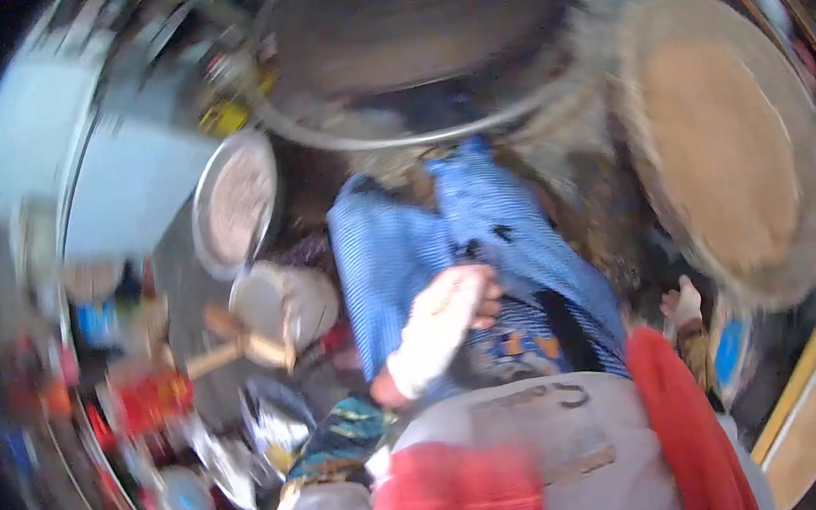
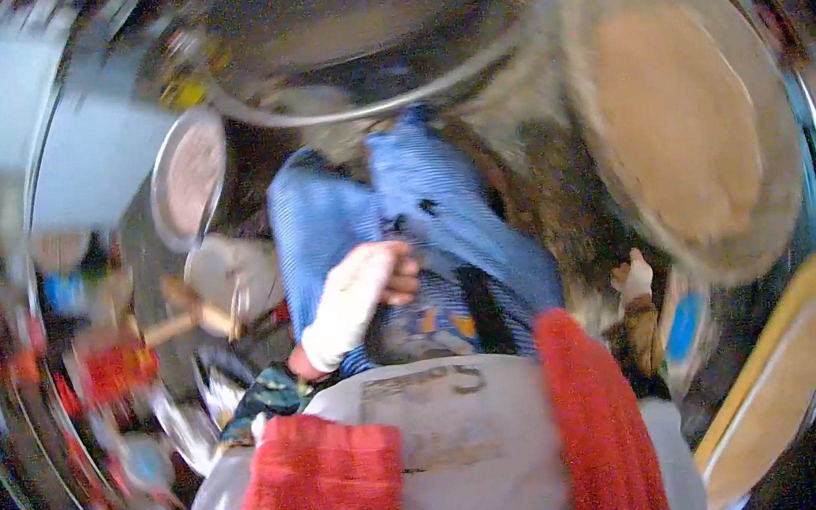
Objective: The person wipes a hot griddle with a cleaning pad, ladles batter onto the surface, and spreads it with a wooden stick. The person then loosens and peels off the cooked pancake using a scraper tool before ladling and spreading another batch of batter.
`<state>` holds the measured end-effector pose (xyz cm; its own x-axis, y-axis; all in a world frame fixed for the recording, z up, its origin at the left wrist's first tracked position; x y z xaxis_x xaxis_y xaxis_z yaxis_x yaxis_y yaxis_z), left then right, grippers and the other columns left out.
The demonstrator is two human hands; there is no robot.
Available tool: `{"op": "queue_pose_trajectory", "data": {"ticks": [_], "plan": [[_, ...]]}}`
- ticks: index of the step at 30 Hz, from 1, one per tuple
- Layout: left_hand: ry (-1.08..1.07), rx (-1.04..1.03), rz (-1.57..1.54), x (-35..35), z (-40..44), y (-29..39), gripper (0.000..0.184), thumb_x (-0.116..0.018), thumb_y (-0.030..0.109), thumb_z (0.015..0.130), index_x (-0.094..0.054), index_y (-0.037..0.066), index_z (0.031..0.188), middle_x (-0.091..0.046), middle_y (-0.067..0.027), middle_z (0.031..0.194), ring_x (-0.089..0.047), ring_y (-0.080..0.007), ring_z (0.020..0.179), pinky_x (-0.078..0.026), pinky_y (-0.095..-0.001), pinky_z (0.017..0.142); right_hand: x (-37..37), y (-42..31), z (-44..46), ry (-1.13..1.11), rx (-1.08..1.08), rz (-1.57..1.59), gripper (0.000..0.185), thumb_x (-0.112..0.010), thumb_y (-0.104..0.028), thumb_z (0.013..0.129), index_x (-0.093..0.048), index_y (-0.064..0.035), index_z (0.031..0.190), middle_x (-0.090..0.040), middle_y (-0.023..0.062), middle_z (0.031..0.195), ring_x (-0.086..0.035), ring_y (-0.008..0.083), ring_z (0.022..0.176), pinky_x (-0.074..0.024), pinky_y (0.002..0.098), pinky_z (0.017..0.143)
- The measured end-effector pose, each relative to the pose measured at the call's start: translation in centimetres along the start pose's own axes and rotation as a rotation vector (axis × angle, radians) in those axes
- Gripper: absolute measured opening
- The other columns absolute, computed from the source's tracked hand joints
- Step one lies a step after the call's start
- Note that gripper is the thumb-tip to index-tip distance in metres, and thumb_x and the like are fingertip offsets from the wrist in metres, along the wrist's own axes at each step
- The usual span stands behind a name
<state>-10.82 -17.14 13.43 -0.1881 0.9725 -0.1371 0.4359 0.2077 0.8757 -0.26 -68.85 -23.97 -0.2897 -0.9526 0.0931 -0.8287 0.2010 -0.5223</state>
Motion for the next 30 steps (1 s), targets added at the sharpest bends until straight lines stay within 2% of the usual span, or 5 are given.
{"op": "queue_pose_trajectory", "data": {"ticks": [14, 20, 24, 28, 30], "plan": [[1.056, -0.654, 0.798, 12.1, -13.1, -2.8, 0.036, -0.059, 0.003, 0.082, -0.054, -0.001, 0.117, -0.058, -0.0195, 0.111, -0.056, -0.0358, 0.104, -0.044, -0.0419, 0.093, -54.5, -3.8, -45.2, -1.247, 1.471, -1.160, 0.031, -0.056, -0.026, 0.090, -0.061, -0.0081, 0.115, -0.066, 0.0160, 0.103, -0.066, 0.0247, 0.090, -0.0506, 0.0319, 0.080], [1.191, -0.495, 0.805, 16.6, -13.4, -7.4, 0.036, -0.058, 0.005, 0.084, -0.053, 0.001, 0.119, -0.056, -0.0195, 0.114, -0.051, -0.0367, 0.111, -0.040, -0.0441, 0.097, -65.2, 13.2, -46.4, -1.510, 0.347, -1.223, 0.052, -0.057, -0.026, 0.090, -0.040, -0.0078, 0.135, -0.064, 0.0101, 0.084, -0.059, 0.0140, 0.058, -0.0497, 0.0276, 0.047], [1.171, -0.557, 0.728, 17.6, -14.5, -6.6, 0.029, -0.055, 0.007, 0.088, -0.055, 0.002, 0.116, -0.056, -0.0180, 0.116, -0.053, -0.0342, 0.111, -0.040, -0.0421, 0.098, -64.9, 10.3, -47.8, -1.408, 0.508, -1.150, 0.033, -0.054, -0.013, 0.088, -0.057, -0.0043, 0.120, -0.063, 0.0075, 0.072, -0.059, 0.0121, 0.058, -0.0501, 0.0266, 0.050], [1.388, -0.484, 0.283, 22.1, -14.6, -5.8, 0.027, -0.044, 0.017, 0.097, -0.056, 0.001, 0.114, -0.058, -0.0126, 0.109, -0.057, -0.0219, 0.100, -0.044, -0.0338, 0.090, -61.6, 0.6, -46.5, -1.359, 1.866, -0.838, 0.023, -0.058, -0.013, 0.087, -0.065, -0.0037, 0.106, -0.068, 0.0131, 0.083, -0.066, 0.0206, 0.069, -0.0515, 0.0309, 0.063], [1.499, -0.366, 0.064, 25.6, -12.9, -7.3, 0.029, -0.043, 0.022, 0.099, -0.056, 0.000, 0.112, -0.058, -0.0084, 0.099, -0.056, -0.0157, 0.090, -0.046, -0.0290, 0.082, -58.5, -3.3, -46.3, -1.367, 0.962, -0.671, 0.031, -0.055, -0.012, 0.091, -0.057, 0.0026, 0.118, -0.067, 0.0127, 0.101, -0.067, 0.0176, 0.075, -0.0547, 0.0275, 0.068]]}}
Point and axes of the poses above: each hand's wrist, its own z-axis towards the middle knuckle, its own x-axis out of the back of the hand, y = z × x, the point moved 2 cm from there along z, towards the middle knuckle
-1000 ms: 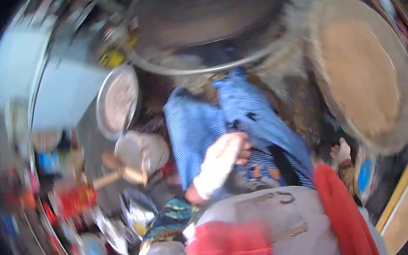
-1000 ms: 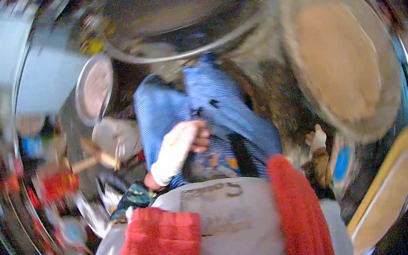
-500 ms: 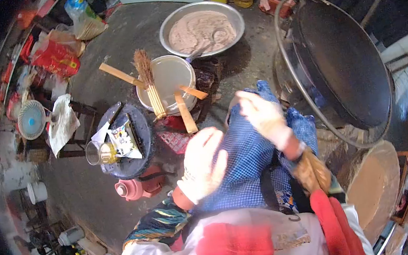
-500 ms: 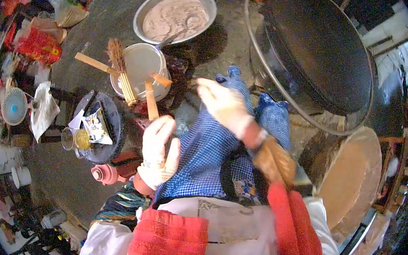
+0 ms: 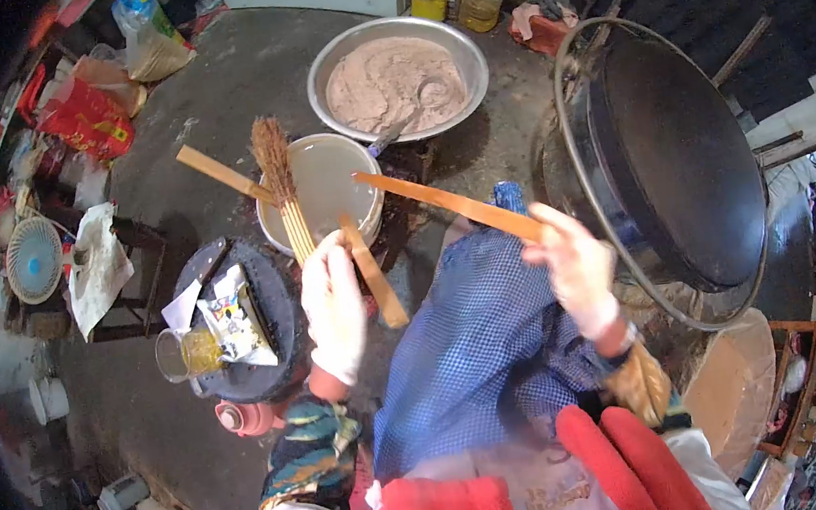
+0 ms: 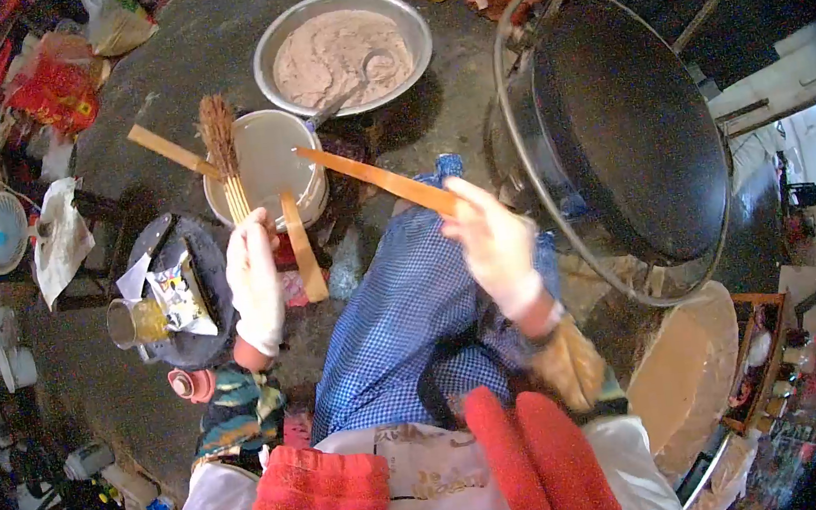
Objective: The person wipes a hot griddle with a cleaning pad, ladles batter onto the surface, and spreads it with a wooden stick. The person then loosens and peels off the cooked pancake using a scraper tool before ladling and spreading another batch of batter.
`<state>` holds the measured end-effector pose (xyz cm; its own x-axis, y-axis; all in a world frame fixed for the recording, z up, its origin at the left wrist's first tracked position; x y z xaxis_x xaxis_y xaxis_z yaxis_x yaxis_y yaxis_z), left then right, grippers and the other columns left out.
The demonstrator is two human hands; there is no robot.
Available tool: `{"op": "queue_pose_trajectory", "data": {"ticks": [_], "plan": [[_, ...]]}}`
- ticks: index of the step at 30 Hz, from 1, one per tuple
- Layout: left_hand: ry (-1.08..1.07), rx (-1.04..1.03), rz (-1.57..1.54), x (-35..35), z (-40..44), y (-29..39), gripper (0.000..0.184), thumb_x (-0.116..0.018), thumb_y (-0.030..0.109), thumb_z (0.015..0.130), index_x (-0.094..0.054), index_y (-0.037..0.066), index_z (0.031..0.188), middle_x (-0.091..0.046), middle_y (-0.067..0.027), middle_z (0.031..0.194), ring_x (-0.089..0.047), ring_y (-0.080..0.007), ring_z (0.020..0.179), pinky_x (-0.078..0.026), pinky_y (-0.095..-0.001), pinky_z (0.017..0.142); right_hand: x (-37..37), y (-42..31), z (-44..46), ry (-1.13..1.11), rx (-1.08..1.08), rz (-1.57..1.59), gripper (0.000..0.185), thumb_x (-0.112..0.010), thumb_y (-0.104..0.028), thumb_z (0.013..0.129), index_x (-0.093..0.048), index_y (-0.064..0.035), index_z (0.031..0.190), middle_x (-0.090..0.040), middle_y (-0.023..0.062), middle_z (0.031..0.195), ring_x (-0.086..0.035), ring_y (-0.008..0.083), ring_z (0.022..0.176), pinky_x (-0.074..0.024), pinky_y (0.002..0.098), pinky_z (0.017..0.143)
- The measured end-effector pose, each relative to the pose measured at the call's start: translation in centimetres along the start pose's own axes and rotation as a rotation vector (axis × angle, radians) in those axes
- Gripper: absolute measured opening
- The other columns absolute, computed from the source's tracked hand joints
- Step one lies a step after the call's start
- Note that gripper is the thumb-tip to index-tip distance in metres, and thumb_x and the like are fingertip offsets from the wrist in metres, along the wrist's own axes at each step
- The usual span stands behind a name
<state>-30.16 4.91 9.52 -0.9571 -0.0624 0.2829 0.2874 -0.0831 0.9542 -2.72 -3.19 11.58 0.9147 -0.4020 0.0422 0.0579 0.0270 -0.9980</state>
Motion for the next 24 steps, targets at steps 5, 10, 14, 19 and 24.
{"op": "queue_pose_trajectory", "data": {"ticks": [5, 10, 14, 19, 24], "plan": [[-0.486, 0.671, -0.362, -3.7, 0.5, 1.8, 0.046, -0.042, 0.046, 0.096, -0.060, 0.004, 0.103, -0.055, -0.0008, 0.070, -0.051, -0.0095, 0.049, -0.039, -0.0204, 0.042, 5.6, -5.8, -5.5, 0.232, -0.045, -0.006, 0.035, -0.049, -0.014, 0.094, -0.047, 0.0041, 0.124, -0.067, 0.0160, 0.089, -0.068, 0.0203, 0.075, -0.0535, 0.0286, 0.073], [-0.665, 0.828, -0.953, -8.5, -2.9, 6.1, 0.041, -0.055, 0.030, 0.093, -0.047, 0.001, 0.121, -0.062, -0.0066, 0.090, -0.061, -0.0120, 0.059, -0.054, -0.0247, 0.053, 1.4, -2.9, -8.7, 0.092, -0.267, 0.257, 0.028, -0.055, -0.012, 0.093, -0.051, 0.0007, 0.118, -0.068, 0.0156, 0.093, -0.067, 0.0205, 0.084, -0.0520, 0.0313, 0.078], [-0.550, 0.669, -0.606, -8.1, -2.0, 4.0, 0.022, -0.055, 0.023, 0.094, -0.055, 0.004, 0.104, -0.061, -0.0042, 0.082, -0.059, -0.0071, 0.061, -0.048, -0.0190, 0.050, -0.4, -2.2, -7.0, -0.186, -0.245, -0.024, 0.034, -0.058, -0.013, 0.089, -0.051, 0.0019, 0.120, -0.066, 0.0181, 0.098, -0.067, 0.0208, 0.083, -0.0535, 0.0321, 0.073], [-0.600, 0.592, -0.346, -9.8, -1.6, 7.2, 0.026, -0.057, 0.028, 0.093, -0.057, 0.002, 0.095, -0.063, -0.0062, 0.075, -0.057, -0.0090, 0.053, -0.046, -0.0197, 0.046, -3.5, -1.2, -3.8, -0.178, 0.173, -0.979, 0.038, -0.053, -0.019, 0.091, -0.048, -0.0014, 0.124, -0.065, 0.0083, 0.084, -0.060, 0.0153, 0.058, -0.0508, 0.0338, 0.050], [-0.246, -0.243, 0.106, -9.4, 9.7, 2.2, 0.042, -0.055, 0.034, 0.092, -0.052, -0.001, 0.116, -0.062, -0.0123, 0.099, -0.061, -0.0213, 0.087, -0.050, -0.0331, 0.080, 0.0, -0.4, -2.1, -0.273, -0.619, 0.582, 0.036, -0.052, -0.027, 0.094, -0.050, -0.0030, 0.121, -0.064, 0.0065, 0.075, -0.055, 0.0092, 0.048, -0.0447, 0.0214, 0.042]]}}
Point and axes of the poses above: each hand's wrist, its own z-axis towards the middle knuckle, its own x-axis out of the back of the hand, y = z × x, the point moved 2 cm from there along z, towards the middle knuckle
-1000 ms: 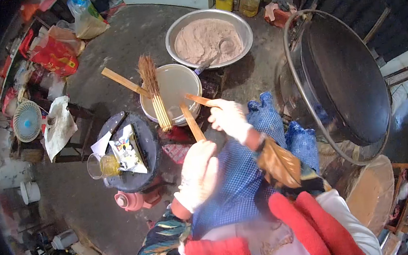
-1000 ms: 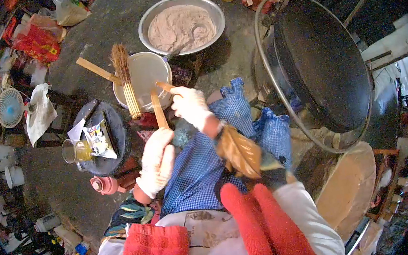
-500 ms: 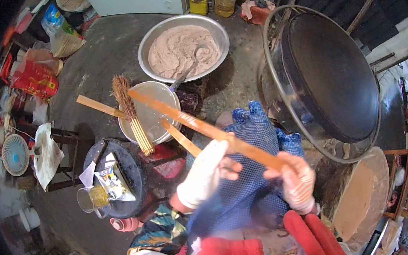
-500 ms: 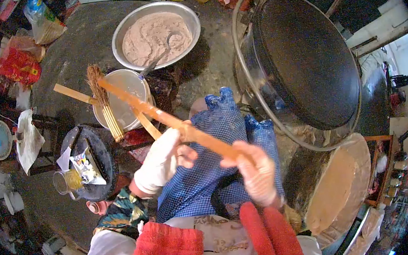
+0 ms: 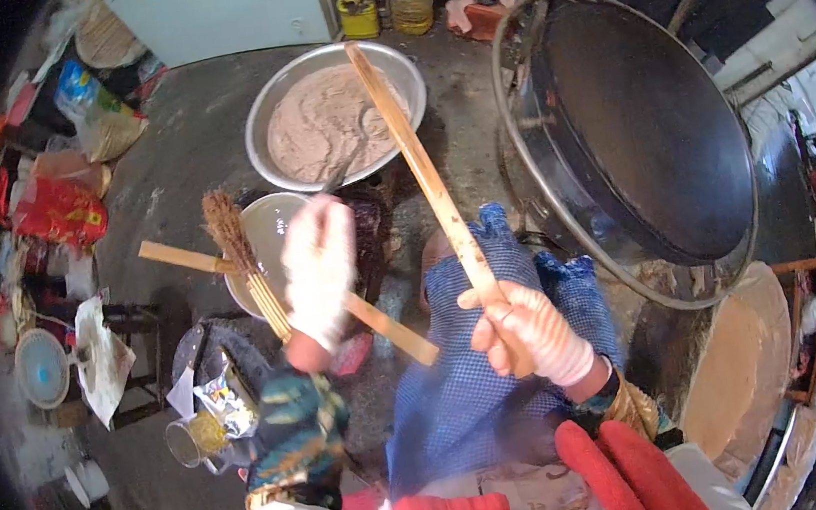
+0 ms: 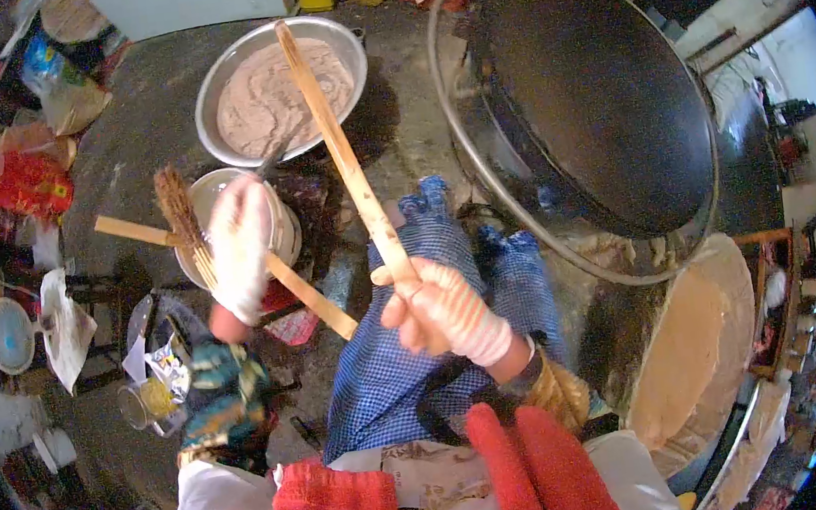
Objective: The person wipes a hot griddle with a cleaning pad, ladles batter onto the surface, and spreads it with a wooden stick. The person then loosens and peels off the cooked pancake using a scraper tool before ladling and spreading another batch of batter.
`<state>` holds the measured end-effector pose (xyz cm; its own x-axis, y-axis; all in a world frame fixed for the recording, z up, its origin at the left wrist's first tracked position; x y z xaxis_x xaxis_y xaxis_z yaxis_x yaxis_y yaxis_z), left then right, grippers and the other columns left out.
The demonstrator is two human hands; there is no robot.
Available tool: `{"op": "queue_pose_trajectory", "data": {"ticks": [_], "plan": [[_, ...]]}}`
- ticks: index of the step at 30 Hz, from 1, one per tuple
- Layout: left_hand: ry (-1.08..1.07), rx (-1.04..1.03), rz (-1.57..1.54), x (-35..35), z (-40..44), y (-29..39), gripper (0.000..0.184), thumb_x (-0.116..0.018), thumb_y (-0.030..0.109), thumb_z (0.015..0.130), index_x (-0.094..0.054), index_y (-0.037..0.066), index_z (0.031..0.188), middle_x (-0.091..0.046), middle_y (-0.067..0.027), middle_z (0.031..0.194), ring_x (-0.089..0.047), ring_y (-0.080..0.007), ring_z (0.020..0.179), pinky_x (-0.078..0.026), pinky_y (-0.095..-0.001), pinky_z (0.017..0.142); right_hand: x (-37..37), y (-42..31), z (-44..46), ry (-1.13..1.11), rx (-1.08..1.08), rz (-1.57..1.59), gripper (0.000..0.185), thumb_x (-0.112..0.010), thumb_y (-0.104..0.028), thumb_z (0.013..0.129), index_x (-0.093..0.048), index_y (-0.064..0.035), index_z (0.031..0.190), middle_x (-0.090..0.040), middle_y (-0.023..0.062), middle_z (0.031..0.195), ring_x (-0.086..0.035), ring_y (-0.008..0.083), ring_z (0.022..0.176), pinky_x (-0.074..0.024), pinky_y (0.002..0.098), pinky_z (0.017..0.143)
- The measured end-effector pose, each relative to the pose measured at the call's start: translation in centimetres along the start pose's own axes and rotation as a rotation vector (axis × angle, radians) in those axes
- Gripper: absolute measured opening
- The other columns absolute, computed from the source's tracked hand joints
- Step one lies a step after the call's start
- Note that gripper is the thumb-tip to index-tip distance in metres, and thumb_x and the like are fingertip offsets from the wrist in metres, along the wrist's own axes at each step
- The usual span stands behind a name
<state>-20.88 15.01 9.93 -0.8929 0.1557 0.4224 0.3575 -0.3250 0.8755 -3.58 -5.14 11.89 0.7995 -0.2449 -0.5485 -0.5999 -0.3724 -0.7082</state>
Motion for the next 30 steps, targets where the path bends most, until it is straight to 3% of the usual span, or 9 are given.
{"op": "queue_pose_trajectory", "data": {"ticks": [2, 7, 8, 14, 19, 23, 28, 29, 30], "plan": [[0.093, -0.035, 0.443, 1.0, 4.1, -5.0, 0.053, -0.055, 0.039, 0.091, -0.048, -0.004, 0.122, -0.061, -0.0140, 0.108, -0.058, -0.0255, 0.099, -0.046, -0.0356, 0.087, 1.7, -0.5, -0.3, -0.030, 0.061, 0.033, 0.046, -0.049, -0.038, 0.094, -0.049, -0.0022, 0.123, -0.055, 0.0032, 0.063, -0.050, 0.0093, 0.044, -0.0402, 0.0218, 0.040], [-0.849, 0.709, -0.085, -0.9, 9.6, -15.2, 0.048, -0.058, 0.035, 0.088, -0.049, -0.004, 0.116, -0.059, -0.0251, 0.106, -0.063, -0.0321, 0.086, -0.055, -0.0413, 0.071, 6.3, -1.5, -5.1, 0.353, 0.148, 0.053, 0.059, -0.033, -0.050, 0.098, -0.052, 0.0018, 0.119, -0.037, -0.0053, 0.051, -0.030, 0.0044, 0.038, -0.0266, 0.0201, 0.035], [-0.645, 0.981, -0.148, -2.0, 9.9, -12.2, 0.033, -0.063, 0.023, 0.086, -0.052, 0.001, 0.107, -0.059, -0.0187, 0.103, -0.063, -0.0270, 0.077, -0.057, -0.0367, 0.059, 8.1, -0.9, -6.9, 0.545, 0.233, -0.173, 0.057, -0.030, -0.047, 0.099, -0.057, 0.0018, 0.112, -0.036, -0.0055, 0.048, -0.030, 0.0041, 0.038, -0.0255, 0.0203, 0.035], [-0.497, 1.065, -0.476, -7.8, 12.4, -15.9, 0.035, -0.062, 0.022, 0.085, -0.053, -0.002, 0.109, -0.060, -0.0182, 0.089, -0.063, -0.0306, 0.072, -0.059, -0.0379, 0.063, 14.1, 4.8, -14.4, 1.034, 0.442, -0.341, 0.028, -0.050, -0.034, 0.094, -0.047, -0.0059, 0.095, -0.048, 0.0019, 0.056, -0.046, 0.0106, 0.041, -0.0381, 0.0228, 0.039], [-0.675, 0.837, -0.415, -10.6, 11.3, -12.3, 0.023, -0.048, 0.014, 0.092, -0.049, 0.003, 0.072, -0.049, -0.0060, 0.056, -0.043, -0.0142, 0.040, -0.031, -0.0294, 0.037, 14.1, 6.6, -14.4, 1.066, 0.327, -0.153, 0.025, -0.053, -0.030, 0.092, -0.046, -0.0075, 0.099, -0.052, 0.0039, 0.059, -0.047, 0.0115, 0.041, -0.0379, 0.0240, 0.038], [-0.573, 0.786, -0.123, -9.6, 10.7, -13.1, 0.024, -0.048, 0.012, 0.092, -0.041, 0.005, 0.113, -0.047, -0.0044, 0.057, -0.045, -0.0142, 0.038, -0.036, -0.0293, 0.033, 14.5, 7.2, -15.6, 1.078, 0.446, -0.144, 0.029, -0.056, -0.033, 0.092, -0.046, -0.0067, 0.099, -0.051, 0.0025, 0.056, -0.044, 0.0097, 0.038, -0.0342, 0.0227, 0.036], [-0.446, 0.159, 0.724, -12.4, 17.8, -17.1, 0.054, -0.039, 0.030, 0.095, -0.024, 0.005, 0.140, -0.064, -0.0247, 0.096, -0.064, -0.0383, 0.086, -0.050, -0.0435, 0.075, 12.9, 6.4, -16.7, 1.206, 0.410, -0.223, 0.030, -0.056, -0.035, 0.092, -0.046, -0.0072, 0.099, -0.052, 0.0018, 0.057, -0.043, 0.0097, 0.037, -0.0347, 0.0219, 0.035], [-0.452, 0.571, 0.409, -12.4, 19.9, -18.7, 0.056, -0.034, 0.030, 0.094, -0.020, 0.004, 0.143, -0.059, -0.0287, 0.112, -0.054, -0.0424, 0.110, -0.041, -0.0435, 0.094, 13.1, 6.9, -17.4, 1.276, 0.353, -0.250, 0.032, -0.055, -0.037, 0.093, -0.046, -0.0073, 0.100, -0.052, 0.0017, 0.057, -0.043, 0.0099, 0.037, -0.0344, 0.0219, 0.036], [-0.515, 0.353, 0.643, -12.6, 19.8, -18.3, 0.055, -0.034, 0.021, 0.093, -0.019, 0.000, 0.142, -0.055, -0.0305, 0.117, -0.053, -0.0407, 0.112, -0.039, -0.0429, 0.097, 12.7, 6.9, -18.0, 1.287, 0.358, -0.256, 0.032, -0.055, -0.037, 0.093, -0.046, -0.0073, 0.100, -0.052, 0.0017, 0.057, -0.043, 0.0099, 0.037, -0.0344, 0.0219, 0.036]]}}
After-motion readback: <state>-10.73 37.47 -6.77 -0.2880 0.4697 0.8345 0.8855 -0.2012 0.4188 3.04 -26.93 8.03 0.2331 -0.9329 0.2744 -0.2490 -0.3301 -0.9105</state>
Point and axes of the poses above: each hand's wrist, its own z-axis towards the middle knuckle, its own x-axis out of the back of the hand, y = z × x, the point moved 2 cm from there along z, towards the middle knuckle
